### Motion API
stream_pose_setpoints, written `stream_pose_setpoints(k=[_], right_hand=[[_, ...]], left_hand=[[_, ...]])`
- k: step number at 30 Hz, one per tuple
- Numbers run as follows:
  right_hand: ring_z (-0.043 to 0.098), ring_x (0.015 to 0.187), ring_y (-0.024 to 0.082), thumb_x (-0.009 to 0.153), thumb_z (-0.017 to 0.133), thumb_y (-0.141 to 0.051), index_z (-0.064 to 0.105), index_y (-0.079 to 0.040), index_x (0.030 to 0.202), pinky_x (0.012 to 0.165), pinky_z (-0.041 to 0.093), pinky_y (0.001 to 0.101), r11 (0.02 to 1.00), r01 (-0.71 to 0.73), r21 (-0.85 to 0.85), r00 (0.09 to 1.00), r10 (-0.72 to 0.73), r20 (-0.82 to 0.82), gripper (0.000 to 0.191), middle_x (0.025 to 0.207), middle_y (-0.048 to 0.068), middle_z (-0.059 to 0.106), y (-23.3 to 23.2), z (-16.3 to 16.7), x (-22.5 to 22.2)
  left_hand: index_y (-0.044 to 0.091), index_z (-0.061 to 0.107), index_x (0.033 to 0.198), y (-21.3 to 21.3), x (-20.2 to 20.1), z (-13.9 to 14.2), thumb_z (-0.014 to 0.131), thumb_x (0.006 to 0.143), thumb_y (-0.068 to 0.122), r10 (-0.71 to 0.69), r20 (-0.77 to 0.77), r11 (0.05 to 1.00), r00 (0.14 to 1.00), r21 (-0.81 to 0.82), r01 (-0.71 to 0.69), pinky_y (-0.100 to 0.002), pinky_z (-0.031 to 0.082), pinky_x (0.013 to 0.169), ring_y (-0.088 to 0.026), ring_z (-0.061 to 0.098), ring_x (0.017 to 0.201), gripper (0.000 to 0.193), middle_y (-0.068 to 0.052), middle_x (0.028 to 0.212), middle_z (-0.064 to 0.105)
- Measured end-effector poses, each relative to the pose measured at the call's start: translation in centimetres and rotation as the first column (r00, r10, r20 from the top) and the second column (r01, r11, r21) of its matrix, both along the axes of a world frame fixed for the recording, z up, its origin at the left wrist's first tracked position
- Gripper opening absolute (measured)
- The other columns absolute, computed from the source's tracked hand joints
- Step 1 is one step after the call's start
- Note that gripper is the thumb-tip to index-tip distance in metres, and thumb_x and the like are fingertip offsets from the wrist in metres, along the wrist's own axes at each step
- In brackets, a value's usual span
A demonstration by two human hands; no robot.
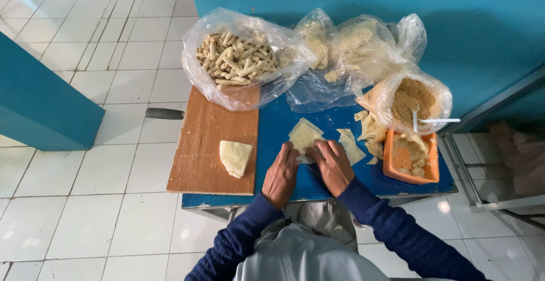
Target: The person folds triangular dough sheets into cone shapes one at a time on a blue table, pressing the seams closed and placing the finished cones into an orange container, occasionally spooning paste from a plastic bag onto the dough.
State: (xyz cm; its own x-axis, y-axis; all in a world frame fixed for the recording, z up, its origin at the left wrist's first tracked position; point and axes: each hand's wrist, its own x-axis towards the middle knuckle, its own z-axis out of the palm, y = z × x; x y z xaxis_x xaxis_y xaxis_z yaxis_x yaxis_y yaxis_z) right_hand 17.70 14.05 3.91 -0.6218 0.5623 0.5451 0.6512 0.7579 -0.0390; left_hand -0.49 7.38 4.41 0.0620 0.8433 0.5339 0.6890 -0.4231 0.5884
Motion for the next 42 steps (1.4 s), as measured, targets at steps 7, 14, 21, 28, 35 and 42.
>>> stream_pose_setpoints(k=[7,14,21,28,35,42], right_hand=[[0.049,0.111,0.028,0.084,0.059,0.001,0.057,-0.016,0.146,0.094,0.042,0.044,0.99,0.143,0.009,0.973,-0.142,0.184,0.063,0.135,0.007,0.05,1.1,-0.1,-1.3],[0.053,0.11,0.028,0.084,0.061,0.008,0.055,-0.02,0.152,0.094,0.046,0.0415,0.978,-0.025,-0.209,0.999,0.02,-0.025,0.075,0.125,0.006,0.059,4.9,1.6,-1.3],[0.066,0.091,0.022,0.084,0.077,-0.008,0.062,-0.02,0.138,0.083,0.048,0.0414,0.956,-0.144,-0.257,0.982,0.106,-0.158,0.057,0.097,0.0,0.071,5.0,1.2,-1.6],[0.07,0.097,0.016,0.093,0.07,-0.01,0.058,-0.014,0.143,0.086,0.057,0.0315,0.501,-0.212,-0.839,0.957,-0.066,-0.281,0.051,0.109,0.008,0.073,10.0,4.0,-1.6],[0.061,0.133,0.016,0.11,0.057,-0.025,0.043,-0.01,0.154,0.109,0.051,0.0287,0.676,-0.607,-0.418,0.645,0.111,-0.756,0.048,0.15,0.01,0.055,11.8,12.6,-4.8],[0.075,0.085,0.024,0.108,0.064,-0.027,0.072,-0.019,0.119,0.071,0.057,0.0389,0.742,0.606,-0.285,0.763,-0.644,-0.053,0.016,0.102,0.005,0.077,6.8,12.5,11.6]], left_hand=[[-0.002,0.057,0.135,-1.2,-0.1,-1.3,0.066,0.094,0.013,-0.036,-0.193,0.999,0.981,-0.022,0.032,-0.044,0.046,0.102,-0.037,0.052,0.131,0.045,-0.019,0.145,0.051],[-0.001,0.06,0.135,-1.1,-0.4,-1.9,0.067,0.093,0.017,-0.066,-0.2,0.998,0.978,-0.004,0.067,-0.043,0.045,0.109,-0.034,0.05,0.137,0.046,-0.017,0.147,0.054],[0.007,0.062,0.134,-1.5,-0.2,-1.4,0.068,0.094,0.02,-0.068,-0.216,0.997,0.974,-0.044,0.06,-0.044,0.046,0.104,-0.033,0.05,0.135,0.042,-0.017,0.147,0.054],[0.013,0.062,0.136,-1.4,-0.3,-0.6,0.068,0.095,0.022,-0.086,-0.26,0.996,0.962,-0.039,0.078,-0.046,0.047,0.102,-0.035,0.051,0.134,0.043,-0.019,0.146,0.053],[0.015,0.064,0.133,-1.2,-0.4,-0.2,0.07,0.093,0.022,-0.095,-0.235,0.994,0.967,-0.079,0.079,-0.049,0.048,0.099,-0.04,0.05,0.131,0.041,-0.022,0.145,0.05],[0.015,0.067,0.13,-1.3,-0.6,-0.4,0.071,0.093,0.021,-0.09,-0.24,0.995,0.967,-0.055,0.079,-0.049,0.05,0.097,-0.04,0.052,0.129,0.037,-0.023,0.141,0.049]])
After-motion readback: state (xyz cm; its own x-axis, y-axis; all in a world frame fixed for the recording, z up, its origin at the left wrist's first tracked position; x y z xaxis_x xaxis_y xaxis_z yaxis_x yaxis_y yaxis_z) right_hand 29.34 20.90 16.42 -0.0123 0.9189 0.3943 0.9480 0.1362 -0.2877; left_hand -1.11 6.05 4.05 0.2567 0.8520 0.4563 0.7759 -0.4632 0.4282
